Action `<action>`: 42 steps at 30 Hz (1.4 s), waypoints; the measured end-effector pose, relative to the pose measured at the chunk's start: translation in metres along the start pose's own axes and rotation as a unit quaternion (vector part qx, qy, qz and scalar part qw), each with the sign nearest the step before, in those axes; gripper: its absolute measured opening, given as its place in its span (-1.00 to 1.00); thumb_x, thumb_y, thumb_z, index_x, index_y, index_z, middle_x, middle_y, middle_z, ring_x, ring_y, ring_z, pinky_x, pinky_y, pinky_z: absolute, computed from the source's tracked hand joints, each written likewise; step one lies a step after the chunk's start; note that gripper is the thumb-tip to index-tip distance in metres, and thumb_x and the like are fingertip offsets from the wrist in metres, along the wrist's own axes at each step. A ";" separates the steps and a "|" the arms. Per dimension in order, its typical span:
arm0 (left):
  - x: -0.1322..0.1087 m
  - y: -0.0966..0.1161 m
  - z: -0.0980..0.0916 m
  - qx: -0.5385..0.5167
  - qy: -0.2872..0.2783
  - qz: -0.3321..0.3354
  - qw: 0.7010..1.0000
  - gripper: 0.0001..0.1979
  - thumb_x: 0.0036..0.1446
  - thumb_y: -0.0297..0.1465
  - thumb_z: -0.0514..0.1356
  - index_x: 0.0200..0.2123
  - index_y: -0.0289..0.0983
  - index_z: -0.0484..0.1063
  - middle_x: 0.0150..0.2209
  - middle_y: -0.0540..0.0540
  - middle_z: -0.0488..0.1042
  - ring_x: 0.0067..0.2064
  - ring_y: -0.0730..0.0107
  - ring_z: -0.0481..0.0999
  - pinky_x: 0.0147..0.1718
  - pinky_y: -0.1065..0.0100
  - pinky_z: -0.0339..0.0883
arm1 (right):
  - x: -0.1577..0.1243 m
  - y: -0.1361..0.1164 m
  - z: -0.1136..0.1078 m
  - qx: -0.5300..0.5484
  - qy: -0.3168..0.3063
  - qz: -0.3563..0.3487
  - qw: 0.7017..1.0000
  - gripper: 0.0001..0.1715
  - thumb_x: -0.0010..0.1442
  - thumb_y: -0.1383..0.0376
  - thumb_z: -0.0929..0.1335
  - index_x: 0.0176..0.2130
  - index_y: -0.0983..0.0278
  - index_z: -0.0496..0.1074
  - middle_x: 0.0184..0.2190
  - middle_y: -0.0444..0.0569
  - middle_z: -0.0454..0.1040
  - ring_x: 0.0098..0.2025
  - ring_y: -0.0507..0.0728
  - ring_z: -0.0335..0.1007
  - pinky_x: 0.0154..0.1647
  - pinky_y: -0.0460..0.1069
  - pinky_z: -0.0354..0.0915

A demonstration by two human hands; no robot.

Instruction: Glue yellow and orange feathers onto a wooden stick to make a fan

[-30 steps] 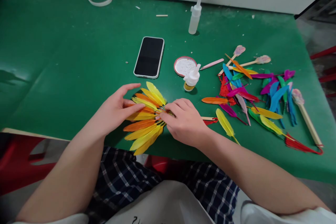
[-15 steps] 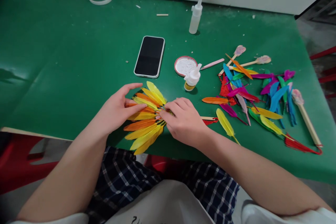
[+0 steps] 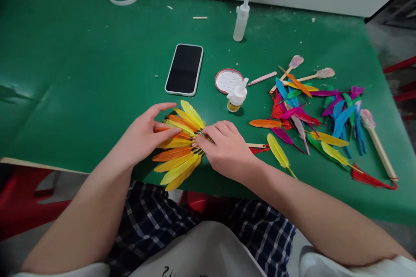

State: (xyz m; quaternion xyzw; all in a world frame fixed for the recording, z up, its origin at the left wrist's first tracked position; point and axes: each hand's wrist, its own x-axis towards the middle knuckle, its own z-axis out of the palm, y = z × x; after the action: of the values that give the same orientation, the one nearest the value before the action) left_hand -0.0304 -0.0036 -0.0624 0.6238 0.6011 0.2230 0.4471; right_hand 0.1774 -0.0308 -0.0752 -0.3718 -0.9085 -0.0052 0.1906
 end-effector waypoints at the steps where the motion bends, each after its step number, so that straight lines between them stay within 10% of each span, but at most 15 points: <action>1: 0.000 0.000 0.000 0.000 0.000 0.000 1.000 -0.45 -0.02 -0.31 0.19 0.08 -0.13 0.17 -0.53 0.03 0.45 -0.55 0.44 0.40 -0.53 0.41 0.26 | 0.000 0.000 0.000 -0.003 -0.001 0.000 1.000 -0.75 0.14 0.41 0.21 -0.24 0.32 0.44 -0.32 0.05 0.38 -0.24 0.13 0.17 -0.22 0.06 0.13; 42: -0.002 -0.001 -0.001 0.021 0.000 0.017 1.000 -0.46 -0.02 -0.28 0.19 0.07 -0.14 0.20 -0.48 -0.01 0.48 -0.47 0.36 0.46 -0.48 0.38 0.30 | -0.002 0.010 0.002 0.044 0.066 0.010 0.997 -0.81 0.07 0.44 0.26 -0.38 0.25 0.45 -0.39 -0.04 0.42 -0.27 0.09 0.20 -0.23 0.04 0.14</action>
State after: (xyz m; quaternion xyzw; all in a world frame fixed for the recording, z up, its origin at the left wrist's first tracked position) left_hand -0.0317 -0.0050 -0.0623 0.6428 0.5952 0.2180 0.4301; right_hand 0.1848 -0.0249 -0.0796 -0.3710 -0.8896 0.0124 0.2660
